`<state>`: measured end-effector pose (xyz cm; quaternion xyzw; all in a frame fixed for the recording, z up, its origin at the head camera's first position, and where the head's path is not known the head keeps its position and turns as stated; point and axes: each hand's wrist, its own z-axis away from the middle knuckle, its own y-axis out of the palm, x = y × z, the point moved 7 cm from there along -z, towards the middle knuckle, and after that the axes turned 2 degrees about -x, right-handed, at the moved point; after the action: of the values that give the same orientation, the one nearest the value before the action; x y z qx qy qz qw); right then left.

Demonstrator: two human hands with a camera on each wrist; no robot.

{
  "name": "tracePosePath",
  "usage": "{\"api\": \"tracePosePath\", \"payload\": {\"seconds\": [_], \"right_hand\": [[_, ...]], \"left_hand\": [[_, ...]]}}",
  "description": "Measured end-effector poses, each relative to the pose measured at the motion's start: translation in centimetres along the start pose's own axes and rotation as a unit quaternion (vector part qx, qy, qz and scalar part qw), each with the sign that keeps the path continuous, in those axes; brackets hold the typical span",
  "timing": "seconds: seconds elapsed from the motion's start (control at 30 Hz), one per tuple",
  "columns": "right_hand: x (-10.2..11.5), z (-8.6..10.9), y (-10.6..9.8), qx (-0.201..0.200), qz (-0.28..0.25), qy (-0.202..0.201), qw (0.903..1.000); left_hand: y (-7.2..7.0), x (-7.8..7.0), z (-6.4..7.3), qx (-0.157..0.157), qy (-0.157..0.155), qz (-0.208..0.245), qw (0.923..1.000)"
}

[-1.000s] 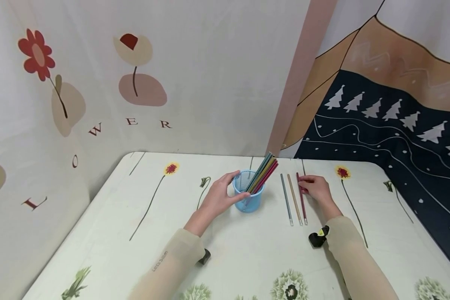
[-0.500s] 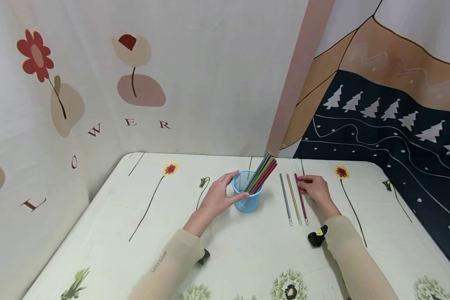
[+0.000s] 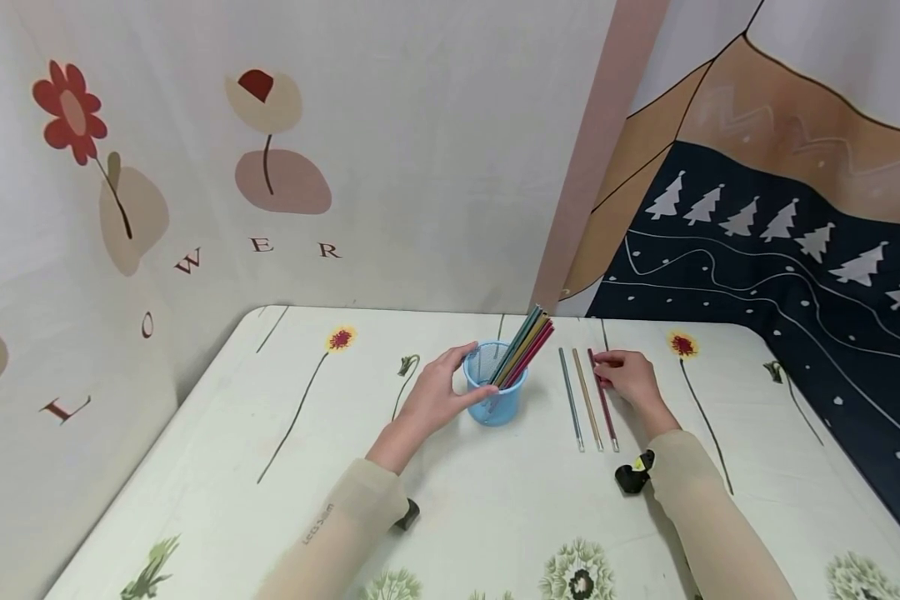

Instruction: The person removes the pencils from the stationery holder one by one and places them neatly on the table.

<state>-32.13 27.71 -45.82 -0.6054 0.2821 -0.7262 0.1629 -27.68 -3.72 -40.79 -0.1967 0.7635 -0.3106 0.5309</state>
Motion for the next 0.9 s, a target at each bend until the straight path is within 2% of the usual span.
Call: {"api": "tracePosePath", "payload": {"seconds": [0.5, 0.73, 0.9], "right_hand": [[-0.01, 0.22, 0.07, 0.003, -0.003, 0.020, 0.9998], [-0.21, 0.28, 0.06, 0.001, -0.003, 0.015, 0.9999], [-0.12, 0.25, -0.20, -0.008, -0.016, 0.002, 0.9998]], "left_hand": [[-0.12, -0.24, -0.01, 0.001, 0.003, -0.004, 1.0000], [0.01, -0.12, 0.18, 0.005, -0.003, -0.006, 1.0000], [-0.09, -0.15, 0.10, 0.000, 0.003, -0.007, 1.0000]]}}
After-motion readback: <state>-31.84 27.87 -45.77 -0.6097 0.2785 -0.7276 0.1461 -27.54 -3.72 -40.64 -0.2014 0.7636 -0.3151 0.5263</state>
